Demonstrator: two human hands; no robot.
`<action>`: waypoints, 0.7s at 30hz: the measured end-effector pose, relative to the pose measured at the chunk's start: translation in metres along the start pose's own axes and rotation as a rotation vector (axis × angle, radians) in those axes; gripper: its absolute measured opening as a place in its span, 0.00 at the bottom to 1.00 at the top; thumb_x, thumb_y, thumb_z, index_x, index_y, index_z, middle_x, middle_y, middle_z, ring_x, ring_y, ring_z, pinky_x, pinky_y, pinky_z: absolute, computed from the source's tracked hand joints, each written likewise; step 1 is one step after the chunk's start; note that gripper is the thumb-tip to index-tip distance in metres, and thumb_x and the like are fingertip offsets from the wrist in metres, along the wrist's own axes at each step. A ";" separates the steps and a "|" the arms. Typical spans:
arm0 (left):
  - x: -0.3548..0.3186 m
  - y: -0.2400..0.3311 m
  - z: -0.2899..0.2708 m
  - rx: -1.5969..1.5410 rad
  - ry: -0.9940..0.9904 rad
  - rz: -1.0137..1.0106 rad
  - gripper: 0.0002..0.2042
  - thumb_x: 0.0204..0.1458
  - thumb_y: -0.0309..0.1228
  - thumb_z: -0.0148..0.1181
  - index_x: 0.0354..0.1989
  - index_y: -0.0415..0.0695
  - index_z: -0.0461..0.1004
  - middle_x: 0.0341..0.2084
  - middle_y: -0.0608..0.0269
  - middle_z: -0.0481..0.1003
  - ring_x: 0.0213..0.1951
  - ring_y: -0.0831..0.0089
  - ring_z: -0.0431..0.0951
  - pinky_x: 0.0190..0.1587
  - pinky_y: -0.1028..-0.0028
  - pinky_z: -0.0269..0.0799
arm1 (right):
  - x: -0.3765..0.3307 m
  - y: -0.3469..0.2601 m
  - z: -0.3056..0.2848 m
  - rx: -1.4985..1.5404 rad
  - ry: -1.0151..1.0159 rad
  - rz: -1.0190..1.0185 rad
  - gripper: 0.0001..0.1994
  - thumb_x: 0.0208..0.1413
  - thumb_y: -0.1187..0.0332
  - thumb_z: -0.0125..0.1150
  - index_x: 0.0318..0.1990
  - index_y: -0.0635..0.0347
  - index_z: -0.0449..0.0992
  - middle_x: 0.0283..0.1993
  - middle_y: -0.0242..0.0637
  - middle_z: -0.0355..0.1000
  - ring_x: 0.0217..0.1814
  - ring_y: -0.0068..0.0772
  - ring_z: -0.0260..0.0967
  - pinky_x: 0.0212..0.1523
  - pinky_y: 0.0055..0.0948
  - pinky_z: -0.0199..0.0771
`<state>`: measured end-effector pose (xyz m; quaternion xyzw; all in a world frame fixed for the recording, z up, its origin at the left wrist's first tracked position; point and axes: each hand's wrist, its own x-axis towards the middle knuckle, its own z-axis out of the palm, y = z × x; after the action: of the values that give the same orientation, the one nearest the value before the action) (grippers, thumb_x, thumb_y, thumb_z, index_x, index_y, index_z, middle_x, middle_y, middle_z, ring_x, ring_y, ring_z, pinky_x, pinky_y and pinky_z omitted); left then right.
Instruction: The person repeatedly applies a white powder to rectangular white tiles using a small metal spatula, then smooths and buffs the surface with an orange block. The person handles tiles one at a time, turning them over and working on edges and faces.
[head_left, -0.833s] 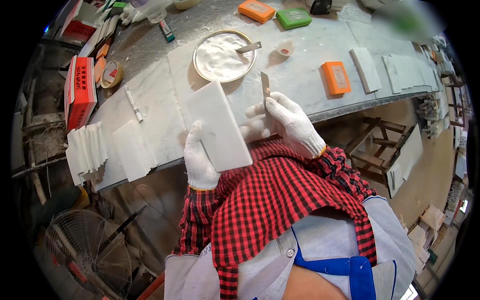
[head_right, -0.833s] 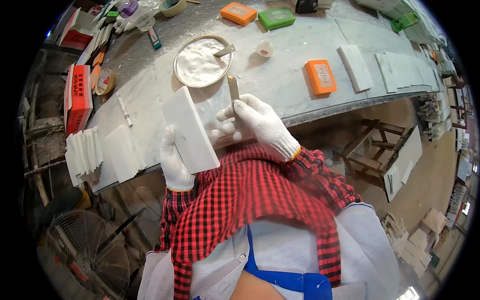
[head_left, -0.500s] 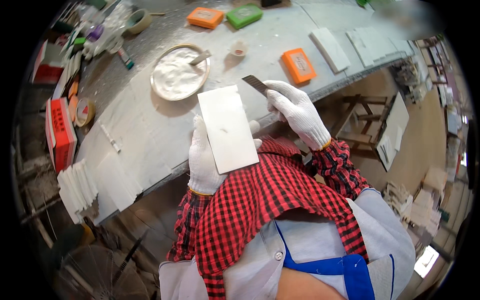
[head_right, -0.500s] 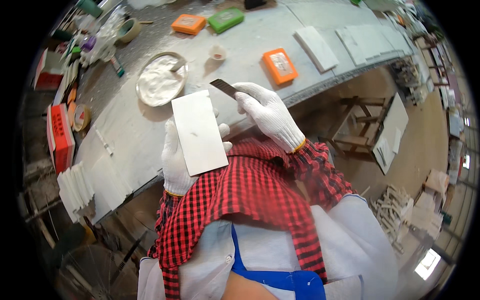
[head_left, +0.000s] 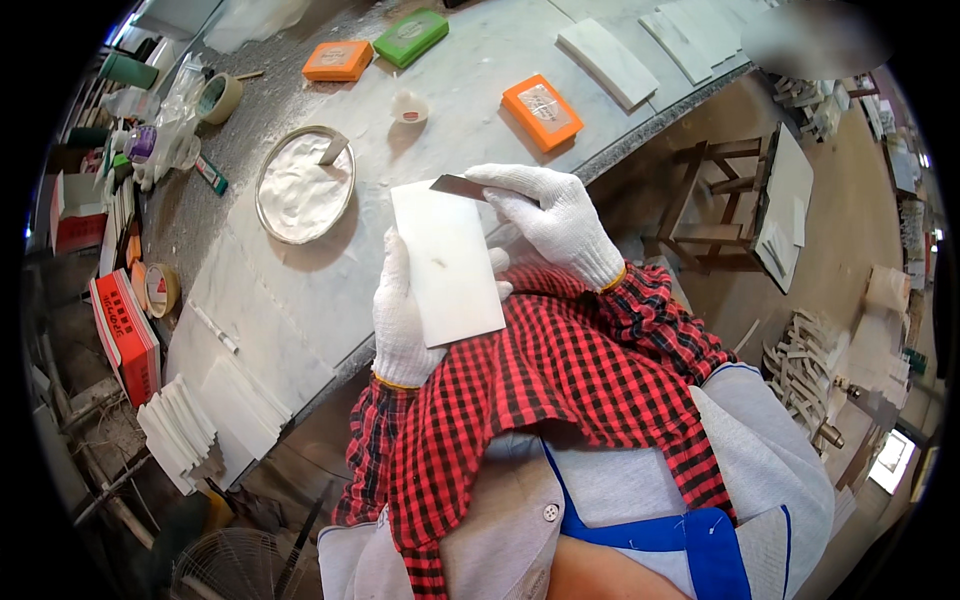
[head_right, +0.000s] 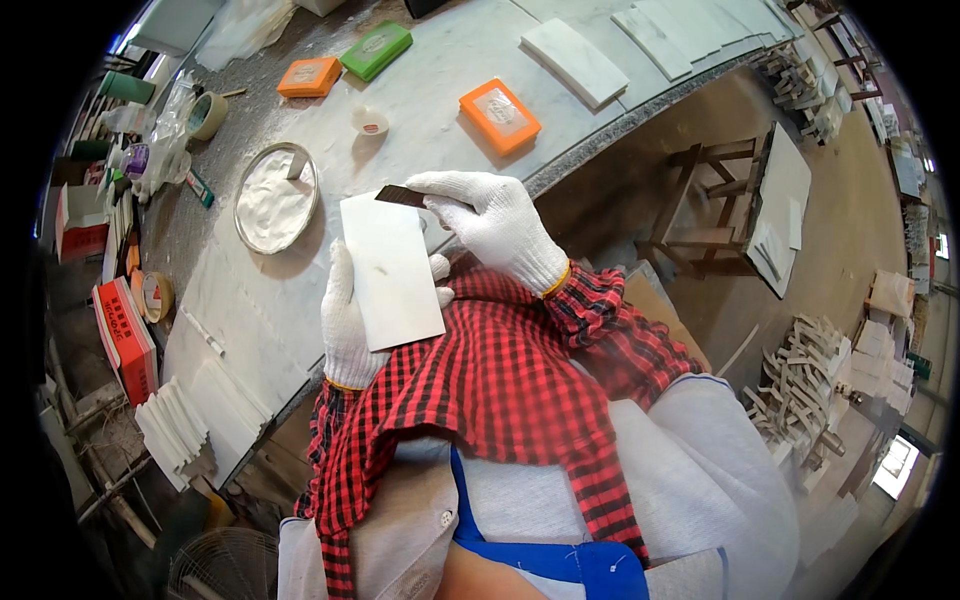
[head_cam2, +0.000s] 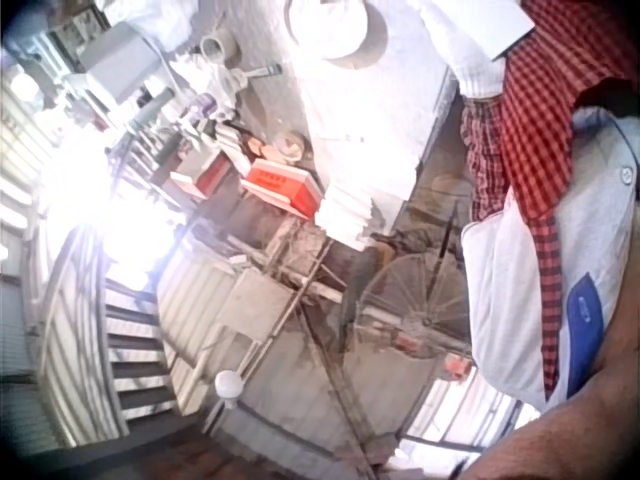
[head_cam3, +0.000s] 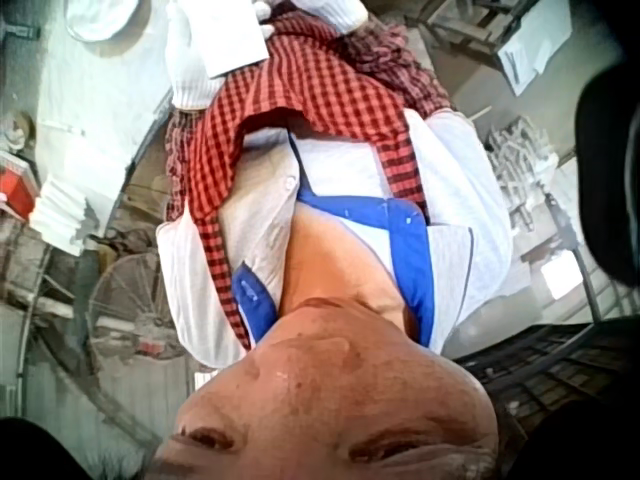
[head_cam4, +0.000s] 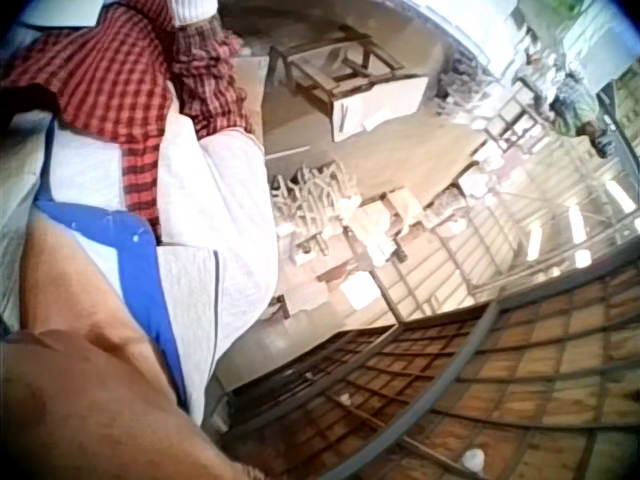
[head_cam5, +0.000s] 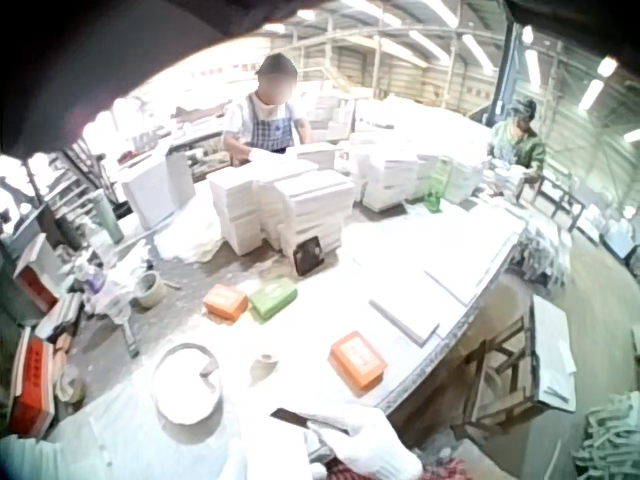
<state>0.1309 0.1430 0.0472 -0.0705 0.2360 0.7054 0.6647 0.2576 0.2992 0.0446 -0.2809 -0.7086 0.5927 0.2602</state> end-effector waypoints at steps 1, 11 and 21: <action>0.001 0.000 0.000 -0.011 0.009 -0.008 0.38 0.69 0.61 0.35 0.71 0.37 0.57 0.61 0.42 0.69 0.55 0.44 0.78 0.51 0.45 0.81 | 0.000 0.002 0.000 -0.040 0.022 -0.073 0.14 0.62 0.78 0.58 0.53 0.65 0.81 0.43 0.42 0.83 0.42 0.25 0.80 0.44 0.27 0.79; 0.008 -0.002 0.000 0.001 -0.006 0.009 0.37 0.69 0.59 0.37 0.71 0.37 0.56 0.63 0.42 0.68 0.56 0.43 0.77 0.52 0.44 0.80 | 0.006 0.003 -0.005 -0.154 0.056 -0.166 0.15 0.56 0.80 0.63 0.51 0.60 0.84 0.40 0.45 0.82 0.40 0.36 0.83 0.43 0.30 0.81; 0.007 0.002 0.004 0.165 0.114 0.046 0.37 0.69 0.60 0.34 0.72 0.38 0.54 0.63 0.42 0.67 0.56 0.43 0.78 0.52 0.45 0.81 | -0.003 -0.008 0.011 0.014 -0.048 -0.069 0.17 0.60 0.83 0.55 0.54 0.62 0.82 0.31 0.39 0.78 0.21 0.16 0.72 0.25 0.23 0.74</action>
<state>0.1286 0.1506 0.0481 -0.0501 0.3325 0.6934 0.6373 0.2512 0.2883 0.0502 -0.2401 -0.7196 0.5950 0.2654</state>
